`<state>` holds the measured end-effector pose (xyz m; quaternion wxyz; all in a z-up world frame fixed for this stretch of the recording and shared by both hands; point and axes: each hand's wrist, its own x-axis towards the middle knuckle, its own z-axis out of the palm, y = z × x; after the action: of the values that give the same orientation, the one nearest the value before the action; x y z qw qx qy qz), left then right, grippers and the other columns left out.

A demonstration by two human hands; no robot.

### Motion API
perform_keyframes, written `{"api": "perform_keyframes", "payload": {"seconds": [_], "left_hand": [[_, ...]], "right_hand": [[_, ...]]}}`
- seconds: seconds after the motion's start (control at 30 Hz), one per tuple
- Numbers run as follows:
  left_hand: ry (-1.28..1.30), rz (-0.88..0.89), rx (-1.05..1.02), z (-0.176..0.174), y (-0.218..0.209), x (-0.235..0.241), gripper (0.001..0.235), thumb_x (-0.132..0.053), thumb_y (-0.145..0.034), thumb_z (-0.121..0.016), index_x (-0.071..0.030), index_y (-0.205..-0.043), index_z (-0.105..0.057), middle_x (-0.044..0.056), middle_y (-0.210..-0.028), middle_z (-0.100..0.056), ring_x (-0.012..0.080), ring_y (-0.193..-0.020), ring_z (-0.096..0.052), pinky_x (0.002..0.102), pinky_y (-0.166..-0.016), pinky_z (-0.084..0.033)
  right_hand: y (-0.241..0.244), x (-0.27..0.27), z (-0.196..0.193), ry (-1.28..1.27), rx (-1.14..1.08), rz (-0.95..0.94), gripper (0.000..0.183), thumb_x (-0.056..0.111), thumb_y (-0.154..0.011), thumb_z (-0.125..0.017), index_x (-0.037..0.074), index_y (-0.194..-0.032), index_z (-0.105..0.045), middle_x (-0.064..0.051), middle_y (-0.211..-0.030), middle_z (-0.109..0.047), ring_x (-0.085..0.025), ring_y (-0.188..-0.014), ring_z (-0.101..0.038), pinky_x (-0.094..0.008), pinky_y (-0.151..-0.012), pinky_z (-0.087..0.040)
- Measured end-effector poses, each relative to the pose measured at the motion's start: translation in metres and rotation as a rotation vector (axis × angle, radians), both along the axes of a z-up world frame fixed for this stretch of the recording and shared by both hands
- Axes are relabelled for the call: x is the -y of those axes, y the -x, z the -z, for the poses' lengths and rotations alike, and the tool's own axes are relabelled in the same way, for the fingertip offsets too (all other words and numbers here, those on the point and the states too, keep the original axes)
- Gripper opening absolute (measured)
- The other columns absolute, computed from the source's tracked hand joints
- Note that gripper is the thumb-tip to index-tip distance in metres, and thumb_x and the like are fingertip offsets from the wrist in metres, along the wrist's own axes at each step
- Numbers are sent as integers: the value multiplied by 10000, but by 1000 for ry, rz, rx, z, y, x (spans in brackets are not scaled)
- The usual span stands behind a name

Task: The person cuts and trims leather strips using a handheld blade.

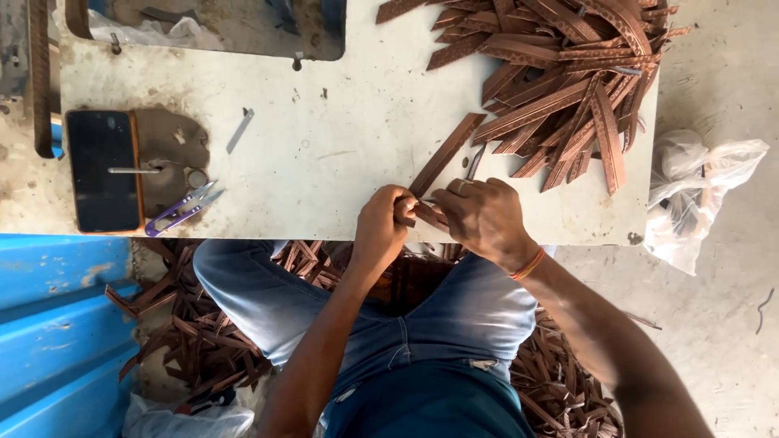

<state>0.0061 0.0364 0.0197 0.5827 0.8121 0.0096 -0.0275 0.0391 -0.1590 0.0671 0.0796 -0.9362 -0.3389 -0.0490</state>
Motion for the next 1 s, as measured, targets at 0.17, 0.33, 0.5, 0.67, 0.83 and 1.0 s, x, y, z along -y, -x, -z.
{"api": "perform_keyframes", "payload": {"seconds": [0.17, 0.33, 0.5, 0.67, 0.83, 1.0], "left_hand": [[45, -16, -10, 3, 3, 1, 126, -77, -1042, -578, 37, -1037, -631, 153, -954, -676, 209, -788, -726, 340, -627, -572], [-34, -18, 30, 4, 6, 2, 106, -67, -1012, -613, 37, -1023, -627, 152, -961, -680, 219, -778, -730, 341, -608, -574], [-26, -66, 15, 7, 14, -14, 75, -54, -1003, -612, 20, -1018, -615, 147, -930, -697, 231, -834, -757, 359, -647, -592], [-22, -69, 18, 3, 14, -11, 66, -39, -1018, -599, 25, -1001, -604, 171, -909, -680, 260, -814, -743, 407, -623, -560], [-126, -77, -15, -2, 9, -7, 74, -55, -1027, -608, 13, -1004, -624, 167, -900, -680, 283, -779, -719, 419, -609, -540], [-129, -90, 48, 4, 15, -7, 74, -56, -979, -621, 14, -1005, -626, 166, -915, -676, 276, -763, -720, 403, -597, -548]], "right_hand": [[14, -4, -13, -379, -35, 159, 158, 271, -967, -762, 146, -1056, -800, -25, -836, -757, -90, -519, -587, -272, -371, -424], [27, -17, 5, -477, -262, 458, 291, 285, -858, -859, 79, -1048, -779, -91, -787, -752, -183, -653, -715, -361, -550, -568], [24, -7, 27, -504, -198, 392, 207, 187, -866, -819, 104, -1051, -777, -80, -916, -771, -202, -764, -749, -339, -650, -590], [23, -10, -21, -373, -66, 207, 299, 245, -859, -820, 113, -1118, -753, -64, -951, -730, -157, -646, -643, -291, -509, -500], [19, -5, -16, -211, 70, 31, 250, 232, -929, -792, 132, -1158, -768, -31, -917, -713, -81, -534, -506, -278, -517, -433], [12, -20, -28, -50, 11, 39, 192, 296, -941, -774, 146, -1060, -788, -5, -706, -673, -102, -461, -489, -310, -453, -413]]}}
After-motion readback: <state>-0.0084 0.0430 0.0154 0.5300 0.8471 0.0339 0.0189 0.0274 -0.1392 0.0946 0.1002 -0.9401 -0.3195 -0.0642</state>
